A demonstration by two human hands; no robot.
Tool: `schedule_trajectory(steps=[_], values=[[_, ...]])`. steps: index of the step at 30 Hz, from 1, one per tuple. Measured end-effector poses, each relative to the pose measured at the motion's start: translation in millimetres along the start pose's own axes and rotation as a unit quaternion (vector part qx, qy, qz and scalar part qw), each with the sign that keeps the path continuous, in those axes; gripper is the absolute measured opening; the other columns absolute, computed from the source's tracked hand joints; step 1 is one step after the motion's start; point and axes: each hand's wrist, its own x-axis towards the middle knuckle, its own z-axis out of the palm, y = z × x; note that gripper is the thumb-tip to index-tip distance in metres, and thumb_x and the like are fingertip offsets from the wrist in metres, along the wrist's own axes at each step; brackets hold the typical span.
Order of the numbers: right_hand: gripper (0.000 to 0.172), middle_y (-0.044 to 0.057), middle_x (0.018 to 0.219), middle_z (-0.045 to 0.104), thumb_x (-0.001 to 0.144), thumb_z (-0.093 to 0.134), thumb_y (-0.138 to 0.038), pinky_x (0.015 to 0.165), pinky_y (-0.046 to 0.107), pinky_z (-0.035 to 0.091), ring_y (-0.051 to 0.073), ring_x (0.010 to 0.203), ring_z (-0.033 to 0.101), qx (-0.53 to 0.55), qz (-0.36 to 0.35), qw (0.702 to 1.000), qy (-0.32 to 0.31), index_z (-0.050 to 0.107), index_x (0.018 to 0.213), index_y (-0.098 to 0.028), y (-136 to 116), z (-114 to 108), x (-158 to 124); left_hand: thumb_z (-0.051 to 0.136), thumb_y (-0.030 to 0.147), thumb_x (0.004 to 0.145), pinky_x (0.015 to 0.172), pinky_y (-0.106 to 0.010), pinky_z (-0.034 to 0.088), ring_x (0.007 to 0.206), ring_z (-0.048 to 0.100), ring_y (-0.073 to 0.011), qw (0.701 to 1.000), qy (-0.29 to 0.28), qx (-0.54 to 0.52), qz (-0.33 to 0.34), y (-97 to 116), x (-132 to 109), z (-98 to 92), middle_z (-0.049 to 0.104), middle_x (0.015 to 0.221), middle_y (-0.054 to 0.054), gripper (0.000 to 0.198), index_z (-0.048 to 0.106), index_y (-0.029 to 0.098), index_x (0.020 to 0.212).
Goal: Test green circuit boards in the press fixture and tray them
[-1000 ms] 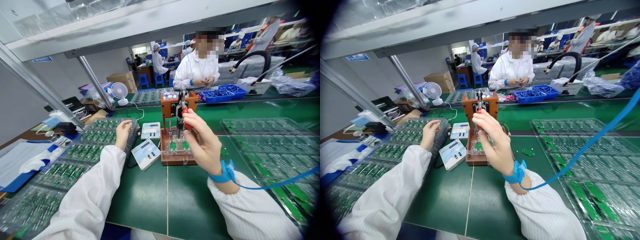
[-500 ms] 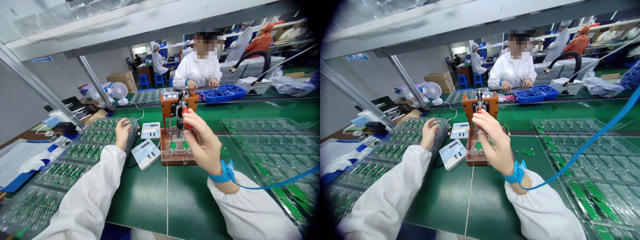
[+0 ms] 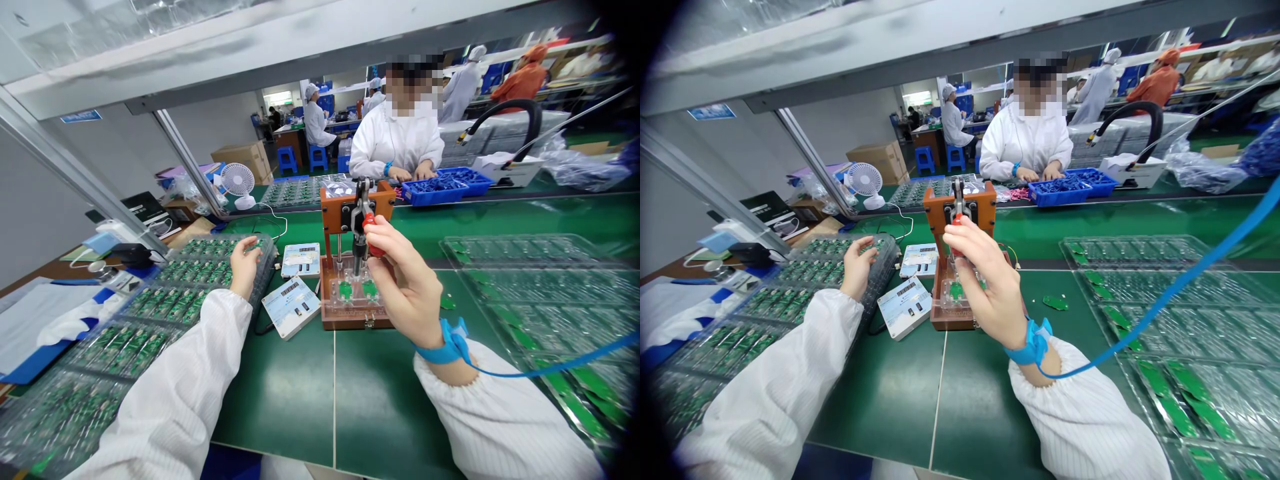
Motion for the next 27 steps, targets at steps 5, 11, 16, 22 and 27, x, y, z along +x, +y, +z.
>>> schedule_trajectory(steps=[5,11,16,22,27], values=[[0.051,-0.003,0.144,0.059,0.099,0.053,-0.006,0.123,0.054,0.041,0.026,0.144,0.047,0.004,-0.003,1.0,0.006,0.059,0.14,-0.036,0.4,0.7,0.5,0.064,0.018,0.066,0.059,-0.024,0.045,0.069,0.059,-0.0123,1.0,0.002,-0.002,0.003,1.2,-0.3,1.2,0.068,0.11,-0.009,0.037,0.068,0.015,0.103],[0.051,-0.003,0.143,0.06,0.099,0.054,-0.007,0.123,0.054,0.041,0.026,0.143,0.048,-0.004,-0.007,1.0,0.01,0.059,0.14,-0.037,0.7,1.3,1.2,0.067,0.021,0.065,0.057,-0.023,0.042,0.065,0.055,-0.0114,1.0,0.0,-0.002,0.007,0.4,-0.4,2.1,0.068,0.102,-0.007,0.034,0.07,0.015,0.098],[0.05,-0.003,0.143,0.06,0.1,0.054,-0.006,0.123,0.053,0.041,0.025,0.143,0.048,-0.006,-0.009,1.0,0.011,0.059,0.14,-0.036,1.5,1.1,1.2,0.069,0.024,0.063,0.058,-0.024,0.042,0.067,0.056,-0.0134,1.0,-0.01,-0.002,0.006,0.5,-1.5,2.4,0.069,0.095,-0.006,0.033,0.071,0.016,0.095],[0.05,-0.002,0.14,0.062,0.099,0.055,-0.004,0.121,0.052,0.044,0.025,0.141,0.051,-0.032,-0.022,0.999,0.015,0.061,0.138,-0.034,-0.7,1.9,4.0,0.068,0.024,0.064,0.06,-0.026,0.044,0.069,0.057,-0.015,1.0,-0.015,-0.002,0.002,1.3,-2.6,4.3,0.068,0.091,-0.006,0.028,0.071,0.016,0.091],[0.045,0.0,0.131,0.068,0.097,0.057,-0.002,0.116,0.048,0.05,0.024,0.133,0.059,-0.085,-0.07,0.993,0.05,0.064,0.132,-0.03,4.9,2.9,5.6,0.067,0.024,0.064,0.06,-0.026,0.044,0.066,0.055,-0.0141,1.0,-0.018,-0.001,0.0,1.5,-2.9,4.7,0.068,0.088,-0.005,0.027,0.071,0.016,0.09]])
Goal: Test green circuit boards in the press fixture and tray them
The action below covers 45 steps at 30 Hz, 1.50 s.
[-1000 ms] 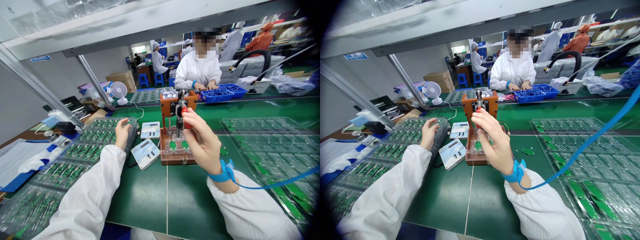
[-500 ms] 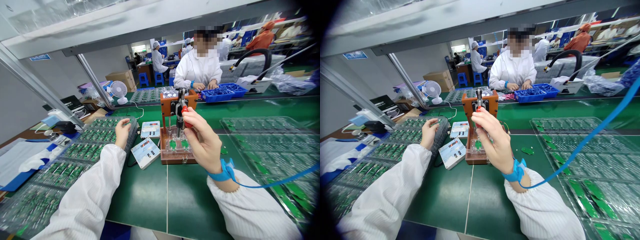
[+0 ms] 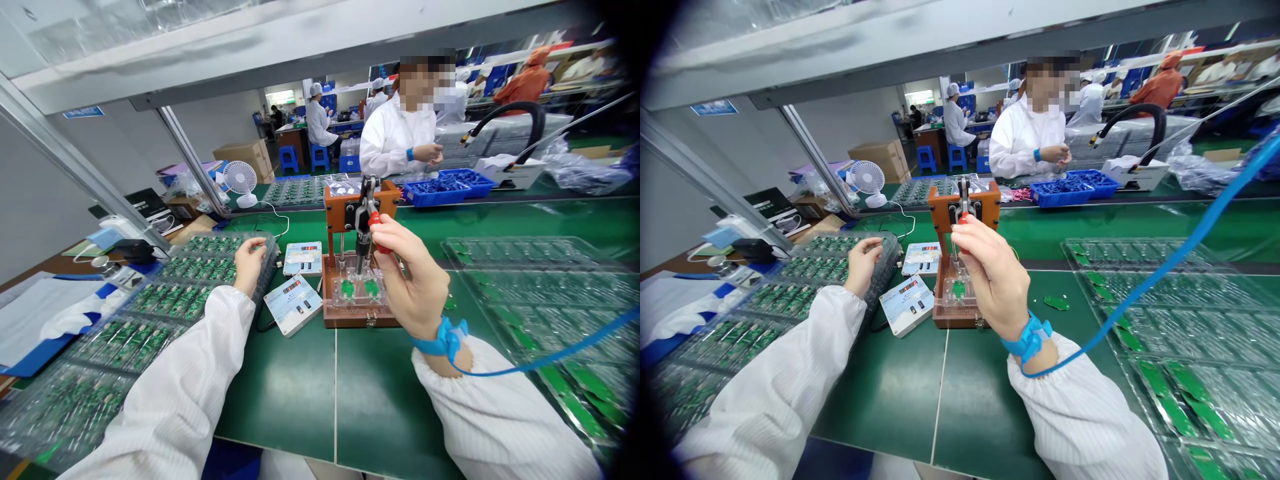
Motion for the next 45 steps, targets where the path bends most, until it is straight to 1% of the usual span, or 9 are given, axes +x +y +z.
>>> schedule_trajectory(steps=[5,10,13,19,24,29,35,39,45], values=[[0.036,0.002,0.126,0.069,0.1,0.058,-0.01,0.105,0.044,0.058,0.024,0.123,0.065,-0.037,-0.031,0.999,-0.021,0.064,0.13,-0.03,-3,-12,21,0.066,0.026,0.064,0.059,-0.026,0.044,0.066,0.056,-0.0146,1.0,-0.004,-0.003,0.003,1,-1,0.1,0.069,0.089,-0.005,0.028,0.071,0.016,0.09],[0.026,0.003,0.114,0.069,0.107,0.047,-0.019,0.092,0.028,0.058,0.013,0.101,0.068,-0.025,-0.023,0.998,-0.048,0.066,0.125,-0.019,-10,-16,98,0.067,0.025,0.064,0.06,-0.025,0.045,0.067,0.057,-0.0145,1.0,-0.006,0.0,0.008,1,0,0.4,0.07,0.09,-0.006,0.026,0.071,0.016,0.089],[0.024,-0.003,0.087,0.067,0.104,0.049,-0.017,0.067,0.017,0.051,0.005,0.074,0.063,0.057,0.061,0.994,-0.074,0.066,0.12,-0.009,9,-7,148,0.066,0.025,0.064,0.059,-0.025,0.044,0.065,0.057,-0.0143,1.0,-0.006,0.005,0.011,0,0,0.8,0.07,0.09,-0.006,0.027,0.072,0.015,0.089],[0.029,-0.007,0.081,0.071,0.101,0.049,-0.025,0.083,0.024,0.055,0.013,0.094,0.073,0.006,0.223,0.964,-0.147,0.074,0.108,-0.012,76,12,185,0.065,0.027,0.066,0.059,-0.025,0.046,0.068,0.06,-0.0162,0.999,-0.019,0.017,0.02,0,-3,0.5,0.071,0.091,-0.007,0.027,0.072,0.016,0.09],[0.02,-0.006,0.116,0.074,0.1,0.058,-0.022,0.107,0.027,0.048,0.013,0.118,0.066,-0.067,0.191,0.969,-0.139,0.074,0.111,-0.025,95,-6,140,0.064,0.024,0.068,0.061,-0.027,0.046,0.064,0.058,-0.0159,0.998,-0.053,0.035,0.031,4,-6,5.4,0.07,0.083,-0.005,0.024,0.072,0.016,0.089],[0.036,0.01,0.119,0.071,0.098,0.06,-0.029,0.099,0.041,0.054,0.021,0.111,0.066,-0.087,0.199,0.976,-0.025,0.059,0.131,-0.017,89,-41,39,0.067,0.022,0.072,0.074,-0.034,0.052,0.076,0.065,-0.0217,0.981,-0.176,0.059,0.051,21,-38,31.0,0.074,0.088,-0.006,0.015,0.075,0.019,0.084],[0.025,0.011,0.11,0.072,0.095,0.056,-0.033,0.099,0.055,0.05,0.031,0.109,0.063,-0.186,0.235,0.931,-0.207,0.074,0.105,-0.02,68,-41,-63,0.062,0.033,0.093,0.101,-0.042,0.047,0.112,0.062,-0.0277,0.897,-0.348,0.187,0.198,45,-108,57.4,0.068,0.116,-0.008,0.023,0.076,0.023,0.109],[0.028,0.014,0.12,0.068,0.094,0.055,-0.034,0.109,0.062,0.04,0.036,0.12,0.057,-0.184,0.235,0.922,-0.247,0.074,0.109,-0.019,58,-32,-78,0.061,0.037,0.096,0.106,-0.044,0.044,0.119,0.056,-0.0291,0.878,-0.354,0.227,0.227,45,-128,63.0,0.063,0.125,-0.01,0.031,0.071,0.023,0.122],[0.021,0.013,0.112,0.07,0.087,0.062,-0.033,0.107,0.058,0.044,0.035,0.116,0.059,-0.13,0.274,0.917,-0.26,0.071,0.099,-0.019,61,-32,-64,0.071,0.03,0.089,0.108,-0.047,0.041,0.123,0.056,-0.0309,0.904,-0.331,0.195,0.188,45,-127,67.7,0.065,0.125,-0.009,0.025,0.071,0.024,0.113]])
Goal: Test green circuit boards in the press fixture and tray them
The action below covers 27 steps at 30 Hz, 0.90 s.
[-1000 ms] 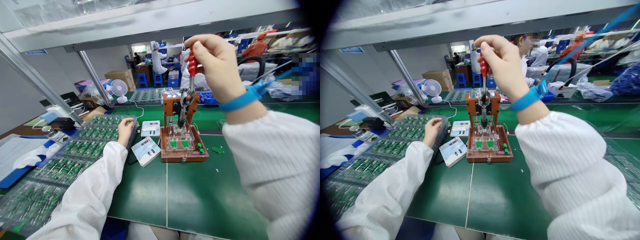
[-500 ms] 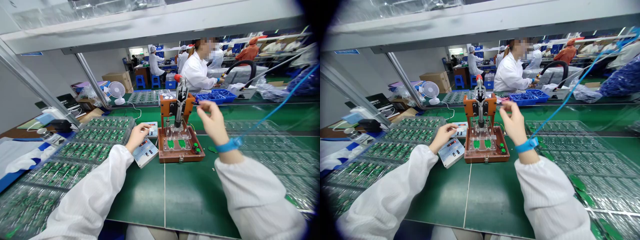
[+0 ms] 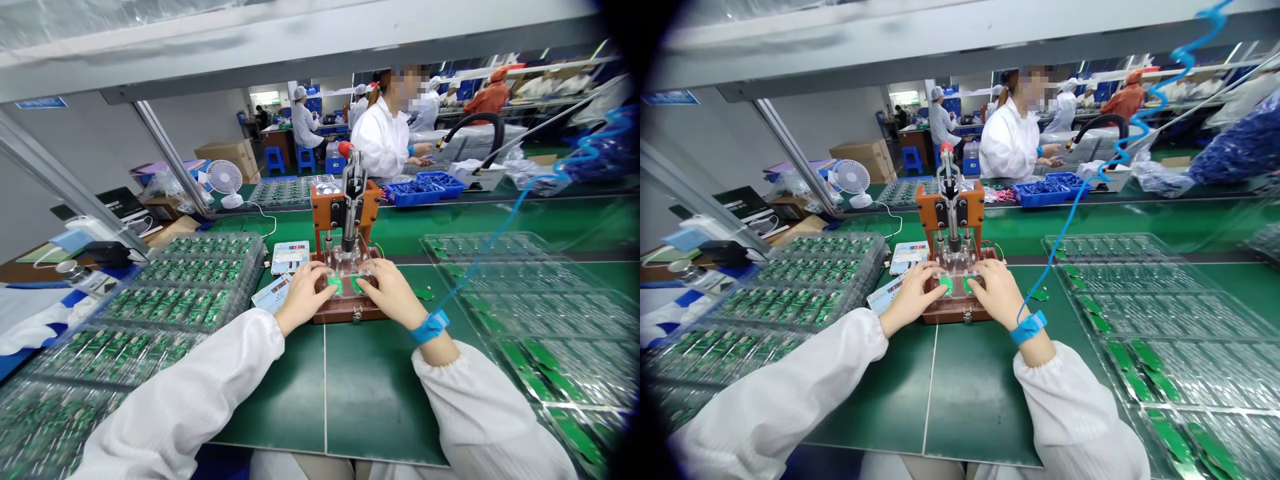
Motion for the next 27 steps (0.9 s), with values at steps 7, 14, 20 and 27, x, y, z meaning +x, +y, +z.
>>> schedule_trajectory(steps=[7,14,20,27], values=[[0.036,0.008,0.093,0.072,0.089,0.063,-0.051,0.077,0.036,0.061,0.021,0.086,0.071,0.162,0.086,0.983,-0.012,0.063,0.102,-0.018,-2,-6,-17,0.073,0.031,0.081,0.086,-0.038,0.047,0.082,0.067,-0.0226,0.987,0.047,-0.141,-0.055,12,-2,-4.6,0.071,0.08,-0.001,0.019,0.062,0.023,0.095],[0.034,0.011,0.118,0.071,0.085,0.073,-0.048,0.086,0.034,0.057,0.018,0.094,0.069,0.355,0.144,0.923,-0.038,0.063,0.097,-0.019,-29,-4,-43,0.077,0.035,0.076,0.07,-0.032,0.047,0.07,0.066,-0.0199,0.982,0.043,-0.181,-0.038,22,-5,-3.2,0.066,0.069,0.002,0.036,0.044,0.023,0.071],[0.023,0.003,0.093,0.071,0.085,0.07,-0.039,0.078,0.03,0.052,0.017,0.087,0.067,0.357,0.172,0.918,-0.024,0.061,0.094,-0.02,-46,-9,-64,0.079,0.038,0.075,0.062,-0.034,0.048,0.063,0.065,-0.0218,0.979,-0.012,-0.206,-0.013,31,-18,6.7,0.067,0.067,0.0,0.038,0.046,0.024,0.063],[0.014,0.0,0.087,0.07,0.09,0.063,-0.034,0.075,0.029,0.05,0.016,0.08,0.065,0.184,0.185,0.965,-0.021,0.064,0.095,-0.022,-44,-66,-96,0.073,0.037,0.085,0.076,-0.044,0.051,0.08,0.067,-0.0265,0.979,-0.078,-0.119,0.146,47,-33,5.2,0.072,0.079,-0.002,0.027,0.056,0.028,0.066]])
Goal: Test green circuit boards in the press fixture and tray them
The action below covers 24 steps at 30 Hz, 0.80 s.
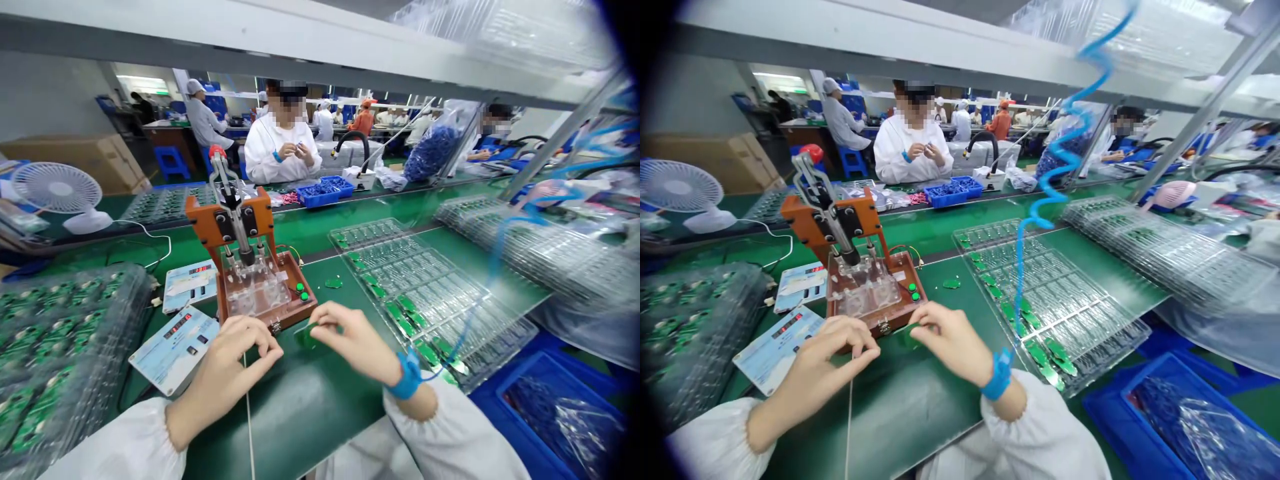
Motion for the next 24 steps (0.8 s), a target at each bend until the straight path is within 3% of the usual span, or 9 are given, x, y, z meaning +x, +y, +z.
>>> schedule_trajectory(steps=[2,5,7,9,12,15,20,24], values=[[0.02,0.002,0.092,0.072,0.091,0.06,-0.039,0.08,0.032,0.053,0.018,0.086,0.068,-0.094,0.006,0.992,0.087,0.064,0.101,-0.022,14,-44,3,0.07,0.036,0.089,0.076,-0.042,0.052,0.083,0.066,-0.026,1.0,-0.01,0.01,0.022,3,0,-2.3,0.072,0.084,-0.003,0.02,0.061,0.029,0.072],[0.023,0.006,0.095,0.073,0.084,0.062,-0.038,0.087,0.039,0.054,0.023,0.092,0.07,-0.198,0.063,0.955,0.212,0.062,0.099,-0.02,49,-117,13,0.062,0.034,0.096,0.076,-0.037,0.053,0.086,0.066,-0.0228,0.999,-0.032,0.001,0.01,4,1,-4.8,0.071,0.09,-0.004,0.019,0.061,0.027,0.079],[0.02,0.007,0.086,0.072,0.079,0.063,-0.034,0.083,0.04,0.054,0.025,0.085,0.07,-0.234,0.105,0.936,0.24,0.062,0.093,-0.02,74,-156,18,0.058,0.03,0.099,0.078,-0.033,0.052,0.088,0.065,-0.0199,0.999,-0.052,-0.002,0.002,4,2,-5.3,0.069,0.093,-0.004,0.02,0.058,0.024,0.081],[0.016,0.005,0.076,0.071,0.075,0.065,-0.03,0.076,0.038,0.054,0.024,0.076,0.069,-0.257,0.142,0.927,0.235,0.063,0.087,-0.02,95,-180,21,0.056,0.028,0.101,0.079,-0.03,0.051,0.09,0.064,-0.0174,0.998,-0.068,0.001,0.006,3,1,-5.3,0.068,0.095,-0.003,0.02,0.056,0.022,0.081],[0.012,0.003,0.068,0.07,0.075,0.068,-0.026,0.067,0.032,0.052,0.021,0.067,0.068,-0.275,0.179,0.922,0.205,0.066,0.085,-0.019,116,-194,21,0.057,0.025,0.101,0.08,-0.027,0.05,0.092,0.064,-0.0157,0.997,-0.077,0.01,0.027,3,0,-5.2,0.068,0.097,-0.001,0.019,0.055,0.021,0.082],[0.013,0.003,0.074,0.074,0.077,0.07,-0.025,0.067,0.03,0.054,0.021,0.071,0.071,-0.291,0.194,0.921,0.173,0.07,0.087,-0.018,125,-196,23,0.058,0.024,0.101,0.081,-0.027,0.05,0.092,0.064,-0.0157,0.996,-0.075,0.018,0.042,2,0,-5.6,0.068,0.097,-0.001,0.02,0.054,0.021,0.082],[0.016,0.004,0.093,0.077,0.08,0.073,-0.02,0.085,0.033,0.056,0.019,0.087,0.072,-0.332,0.18,0.915,0.141,0.074,0.096,-0.017,122,-197,36,0.058,0.024,0.1,0.079,-0.027,0.05,0.093,0.064,-0.0159,0.996,-0.073,0.02,0.04,-1,2,-6.2,0.069,0.098,-0.001,0.02,0.054,0.021,0.08],[0.019,0.002,0.087,0.074,0.08,0.074,-0.023,0.079,0.033,0.056,0.016,0.074,0.068,-0.361,0.165,0.905,0.151,0.073,0.098,-0.018,117,-191,54,0.058,0.024,0.1,0.079,-0.027,0.05,0.094,0.064,-0.0154,0.996,-0.074,0.021,0.038,-5,2,-6.4,0.069,0.098,-0.001,0.021,0.053,0.021,0.08]])
